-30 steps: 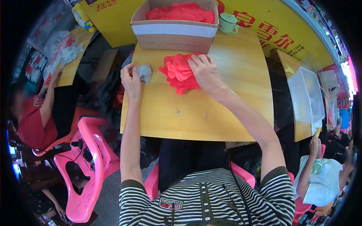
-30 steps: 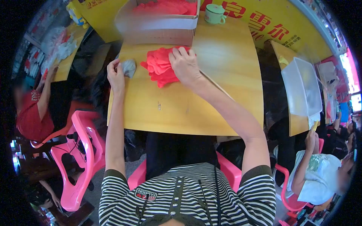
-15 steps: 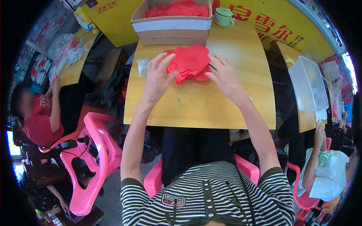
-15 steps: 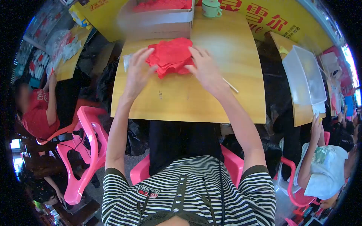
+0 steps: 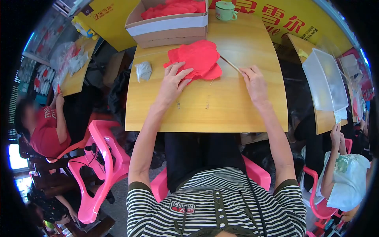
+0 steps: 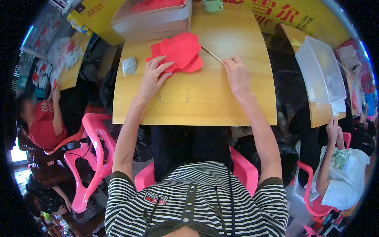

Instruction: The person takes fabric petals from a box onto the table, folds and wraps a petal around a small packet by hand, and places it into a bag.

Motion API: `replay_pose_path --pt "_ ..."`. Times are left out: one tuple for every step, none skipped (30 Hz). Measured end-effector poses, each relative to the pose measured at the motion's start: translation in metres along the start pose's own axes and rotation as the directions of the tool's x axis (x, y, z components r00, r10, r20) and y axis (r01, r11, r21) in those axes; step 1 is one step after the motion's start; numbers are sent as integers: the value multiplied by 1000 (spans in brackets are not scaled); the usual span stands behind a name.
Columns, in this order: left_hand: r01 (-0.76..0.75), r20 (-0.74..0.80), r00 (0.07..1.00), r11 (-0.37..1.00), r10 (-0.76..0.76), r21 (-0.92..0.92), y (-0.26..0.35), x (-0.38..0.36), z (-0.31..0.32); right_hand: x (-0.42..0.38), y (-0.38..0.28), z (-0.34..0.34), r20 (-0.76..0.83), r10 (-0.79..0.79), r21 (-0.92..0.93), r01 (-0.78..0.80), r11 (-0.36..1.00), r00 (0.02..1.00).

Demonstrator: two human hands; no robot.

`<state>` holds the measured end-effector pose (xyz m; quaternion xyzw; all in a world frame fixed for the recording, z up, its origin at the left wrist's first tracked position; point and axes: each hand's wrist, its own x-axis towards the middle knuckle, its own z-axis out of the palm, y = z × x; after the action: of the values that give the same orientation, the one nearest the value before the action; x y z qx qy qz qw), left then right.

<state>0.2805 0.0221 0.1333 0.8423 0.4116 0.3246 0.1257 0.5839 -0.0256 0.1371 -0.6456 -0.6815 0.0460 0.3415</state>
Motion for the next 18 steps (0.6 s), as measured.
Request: replay_pose_path --pt "-9 4 1000 1000 9 -3 1 1 -1 2 -6 -6 -13 -50 -41 49 998 999" --pt "-10 13 1000 1000 10 17 2 1 -3 5 -14 -11 -26 -101 -83 98 992 995" --pt "-12 20 1000 999 11 39 9 3 -11 9 -22 -14 -38 -153 -125 147 981 988" --pt "-14 27 1000 998 12 63 15 6 -20 12 -28 -12 -32 -209 -86 206 975 977" --pt "-6 20 1000 994 3 109 21 13 -30 18 -36 -8 -33 -269 -45 268 963 963" --pt "2 10 1000 988 -4 155 27 20 -41 24 -45 -3 -38 -330 -6 330 944 943" --pt "5 -5 1000 980 -4 201 30 31 -51 31 -52 6 -29 -362 -7 362 932 932" --pt "-23 -76 996 960 46 278 29 46 -59 35 -57 19 -19 -392 -9 392 920 920" --pt "-42 -142 985 935 98 351 25 64 -65 38 -61 31 -4 -420 -11 420 908 908" --pt "-56 -204 967 905 155 421 18 83 -69 41 -65 40 18 -426 -51 426 903 904" --pt "-78 -249 946 892 207 445 7 101 -71 43 -68 49 43 -429 -90 431 898 902" --pt "-97 -292 921 878 257 468 -6 121 -74 45 -69 55 70 -431 -128 437 890 900" --pt "-111 -332 893 864 304 492 -18 138 -76 47 -69 58 103 -421 -156 432 888 901" --pt "-118 -282 922 886 265 449 -29 152 -76 48 -68 61 137 -407 -180 427 886 903" --pt "-118 -223 949 906 223 406 -36 162 -77 47 -67 66 174 -390 -197 420 886 904" --pt "-112 -159 971 924 180 365 -43 167 -77 44 -66 71 181 -405 -217 438 872 896" --pt "-87 -114 984 932 135 350 -49 170 -77 44 -65 75 184 -423 -237 458 857 887" --pt "-59 -67 994 940 87 336 -48 170 -78 43 -64 77 190 -440 -256 477 841 877"
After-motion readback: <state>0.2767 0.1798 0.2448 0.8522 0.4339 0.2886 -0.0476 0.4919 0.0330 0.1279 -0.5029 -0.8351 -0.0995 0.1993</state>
